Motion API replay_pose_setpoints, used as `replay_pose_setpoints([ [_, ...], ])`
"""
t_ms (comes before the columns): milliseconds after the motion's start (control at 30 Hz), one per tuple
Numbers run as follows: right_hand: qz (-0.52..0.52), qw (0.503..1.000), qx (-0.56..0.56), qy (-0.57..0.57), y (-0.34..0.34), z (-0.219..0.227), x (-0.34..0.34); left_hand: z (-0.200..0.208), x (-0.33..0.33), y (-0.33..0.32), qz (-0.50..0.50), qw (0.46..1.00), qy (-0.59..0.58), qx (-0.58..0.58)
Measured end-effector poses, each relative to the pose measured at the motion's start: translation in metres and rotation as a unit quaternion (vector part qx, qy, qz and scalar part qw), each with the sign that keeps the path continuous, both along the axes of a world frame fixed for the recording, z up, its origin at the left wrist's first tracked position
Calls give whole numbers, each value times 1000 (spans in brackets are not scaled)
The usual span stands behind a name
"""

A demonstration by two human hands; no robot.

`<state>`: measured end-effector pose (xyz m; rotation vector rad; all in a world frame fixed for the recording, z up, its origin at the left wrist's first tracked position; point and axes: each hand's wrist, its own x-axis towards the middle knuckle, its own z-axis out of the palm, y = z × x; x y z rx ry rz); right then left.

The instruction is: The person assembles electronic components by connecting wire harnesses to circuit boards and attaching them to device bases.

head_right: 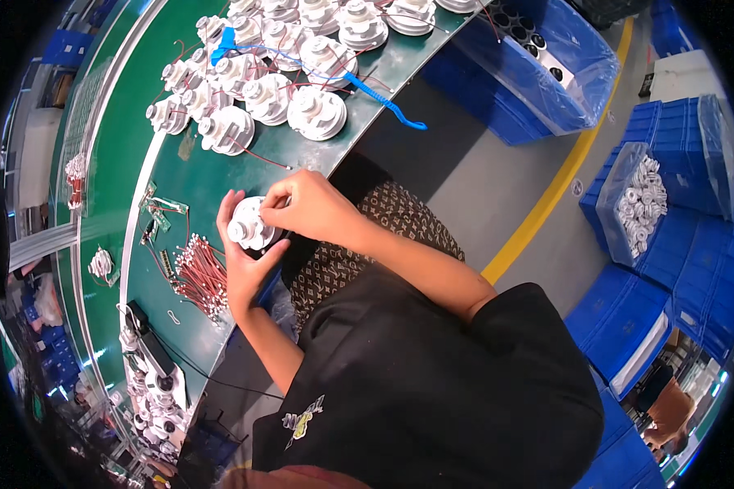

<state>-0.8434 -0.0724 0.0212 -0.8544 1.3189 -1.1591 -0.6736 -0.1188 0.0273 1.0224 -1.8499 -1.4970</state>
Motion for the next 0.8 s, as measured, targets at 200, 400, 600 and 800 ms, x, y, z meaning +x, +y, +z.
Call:
replay_pose_setpoints([
  [200, 20, 1000, -16, -7, 1, -10, 4, -4, 7, -3, 15, 996, -6, 87],
  [400, 44, 998, -6, 37, -2, -2, -3, -3, 9, -11, -32, 997, -17, 64],
  [600, 100, 992, 3, 78, -6, 9, -10, -4, 7, -7, -22, 998, -10, 64],
  [800, 75, 996, -12, 40, -8, -1, -3, -8, 6, -7, -5, 998, -4, 61],
])
